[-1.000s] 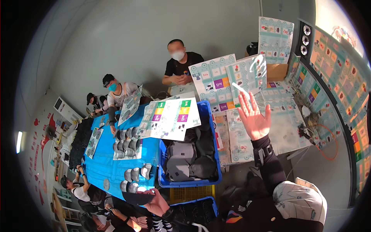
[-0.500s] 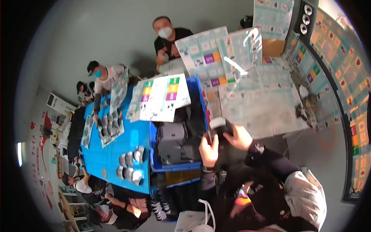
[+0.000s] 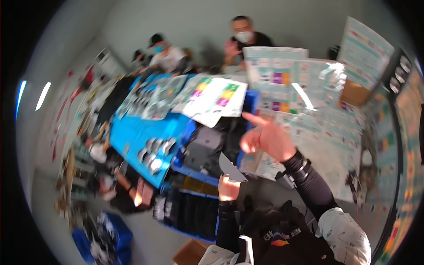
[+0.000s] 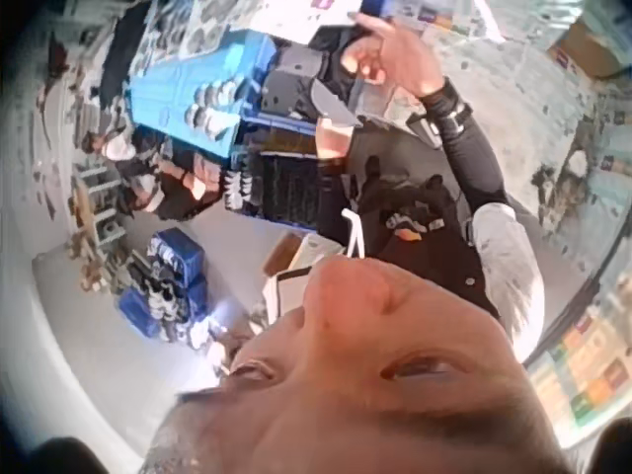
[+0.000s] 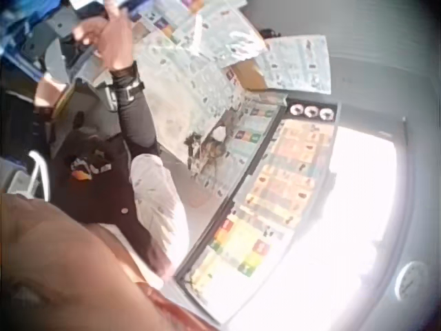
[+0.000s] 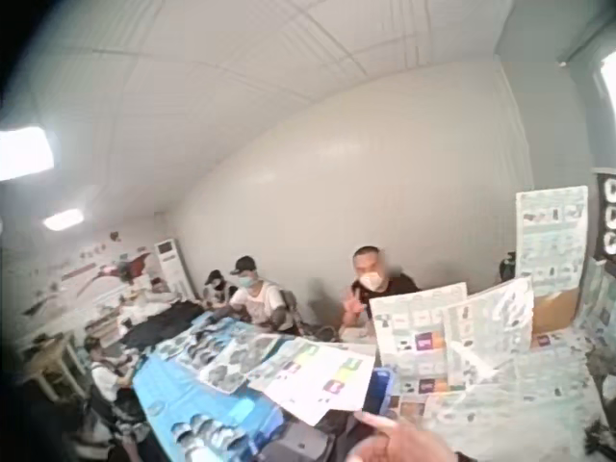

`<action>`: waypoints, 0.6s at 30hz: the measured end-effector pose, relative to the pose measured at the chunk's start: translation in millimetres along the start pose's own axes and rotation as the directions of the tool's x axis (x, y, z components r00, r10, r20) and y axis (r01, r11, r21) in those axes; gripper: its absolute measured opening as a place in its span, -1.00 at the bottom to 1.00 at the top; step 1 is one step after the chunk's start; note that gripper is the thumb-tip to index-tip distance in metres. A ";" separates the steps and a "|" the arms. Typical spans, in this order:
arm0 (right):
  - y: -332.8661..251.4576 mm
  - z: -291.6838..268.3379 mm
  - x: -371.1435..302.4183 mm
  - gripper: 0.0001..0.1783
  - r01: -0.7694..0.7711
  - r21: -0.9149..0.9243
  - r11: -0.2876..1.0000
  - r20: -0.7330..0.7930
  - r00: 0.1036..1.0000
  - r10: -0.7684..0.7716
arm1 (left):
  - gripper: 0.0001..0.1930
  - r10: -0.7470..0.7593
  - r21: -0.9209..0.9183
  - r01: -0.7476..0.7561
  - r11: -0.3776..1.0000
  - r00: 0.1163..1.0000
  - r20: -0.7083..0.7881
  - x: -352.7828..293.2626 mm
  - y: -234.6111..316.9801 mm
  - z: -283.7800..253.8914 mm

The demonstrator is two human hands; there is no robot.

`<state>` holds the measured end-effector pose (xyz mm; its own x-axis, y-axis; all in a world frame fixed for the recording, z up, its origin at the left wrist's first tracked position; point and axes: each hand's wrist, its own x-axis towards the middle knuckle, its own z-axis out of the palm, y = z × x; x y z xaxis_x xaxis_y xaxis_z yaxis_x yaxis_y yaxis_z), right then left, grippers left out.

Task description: The person is inspecting and sorting various black shoe components at a table in a manufacturing facility, using hand gestures to count and explain the parts.

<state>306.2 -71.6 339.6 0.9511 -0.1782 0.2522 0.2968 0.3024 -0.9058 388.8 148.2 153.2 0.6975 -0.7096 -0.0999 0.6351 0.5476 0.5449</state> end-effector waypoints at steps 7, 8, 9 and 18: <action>2.9 85.4 85.0 0.06 -0.296 0.777 0.556 0.334 0.942 0.036 | -0.68 0.330 -0.215 -0.333 0.918 0.943 -0.053 -56.3 89.6 -7.4; 16.0 98.7 96.8 0.09 -0.428 0.735 0.526 0.456 0.886 0.084 | -0.67 0.353 -0.225 -0.348 0.910 0.935 -0.019 -60.0 100.9 -15.4; 28.2 112.1 107.1 0.13 -0.556 0.674 0.486 0.576 0.808 0.126 | -0.65 0.382 -0.233 -0.369 0.900 0.924 0.012 -69.3 114.0 -19.8; 109.3 86.9 97.8 -0.53 -0.428 0.042 0.903 0.017 0.904 0.428 | -0.40 0.382 0.698 -0.279 0.660 0.924 0.008 57.9 202.9 -112.3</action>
<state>439.1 25.5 294.9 0.9880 -0.0160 -0.1536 -0.1355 0.3882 -0.9115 595.4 268.0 164.4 0.8846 -0.4500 0.1225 -0.0072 0.2494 0.9684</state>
